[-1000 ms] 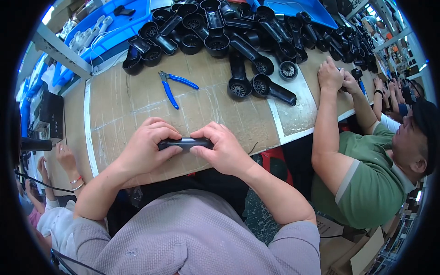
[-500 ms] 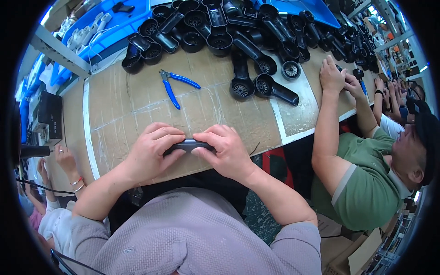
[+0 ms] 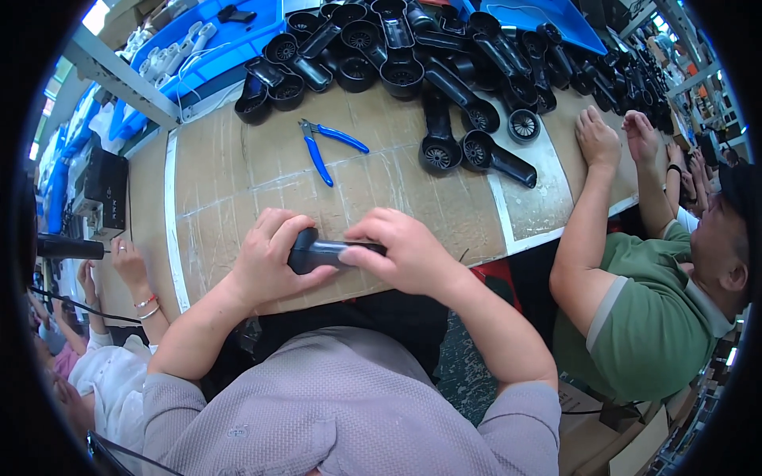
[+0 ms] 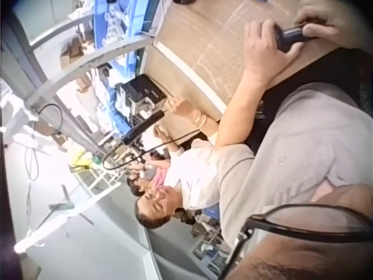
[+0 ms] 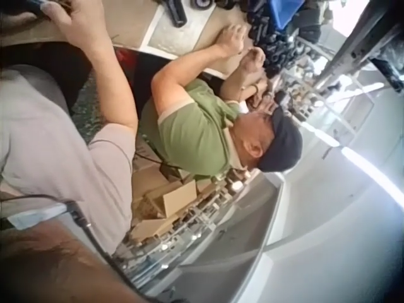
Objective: Assembling plastic housing components for handheld devices on an industrial production line.
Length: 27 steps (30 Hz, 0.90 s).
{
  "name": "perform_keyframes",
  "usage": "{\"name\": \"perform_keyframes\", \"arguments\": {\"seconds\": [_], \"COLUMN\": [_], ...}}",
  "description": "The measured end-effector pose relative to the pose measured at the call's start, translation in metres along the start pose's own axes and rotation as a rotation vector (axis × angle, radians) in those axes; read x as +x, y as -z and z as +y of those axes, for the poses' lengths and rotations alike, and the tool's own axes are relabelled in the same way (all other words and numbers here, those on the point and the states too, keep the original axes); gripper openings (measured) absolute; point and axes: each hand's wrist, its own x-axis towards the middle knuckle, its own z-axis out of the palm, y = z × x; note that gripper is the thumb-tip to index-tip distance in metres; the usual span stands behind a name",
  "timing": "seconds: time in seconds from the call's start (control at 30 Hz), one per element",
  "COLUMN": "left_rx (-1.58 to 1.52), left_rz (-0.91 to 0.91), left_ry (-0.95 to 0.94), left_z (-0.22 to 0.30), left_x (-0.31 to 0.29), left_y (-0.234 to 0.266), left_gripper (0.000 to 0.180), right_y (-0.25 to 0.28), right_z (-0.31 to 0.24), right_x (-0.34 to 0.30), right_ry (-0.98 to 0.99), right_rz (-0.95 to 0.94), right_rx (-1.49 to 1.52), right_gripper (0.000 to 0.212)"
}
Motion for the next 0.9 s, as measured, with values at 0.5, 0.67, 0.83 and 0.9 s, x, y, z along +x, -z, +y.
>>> {"name": "perform_keyframes", "arguments": {"seconds": [0.5,0.67,0.83,0.9], "left_rx": [0.053,0.070,0.072,0.074], "left_rz": [0.022,0.021,0.010,0.005], "left_ry": [-0.082,-0.067,0.001,0.008], "left_z": [-0.006,-0.004,0.007,0.011], "left_x": [0.004,0.006,0.004,0.004], "left_y": [-0.002,-0.002,0.002,0.003], "left_gripper": [0.054,0.052,0.046,0.044], "right_y": [0.004,-0.006,-0.014,-0.017], "right_z": [-0.022,-0.012,-0.008,-0.007], "right_x": [0.095,0.050,-0.009,-0.017], "right_ry": [-0.277,-0.133,0.323,0.428], "right_rz": [-0.598,-0.340,0.152,0.272], "right_rx": [-0.066,-0.046,-0.405,-0.516], "right_gripper": [0.029,0.023,0.025,0.027]}}
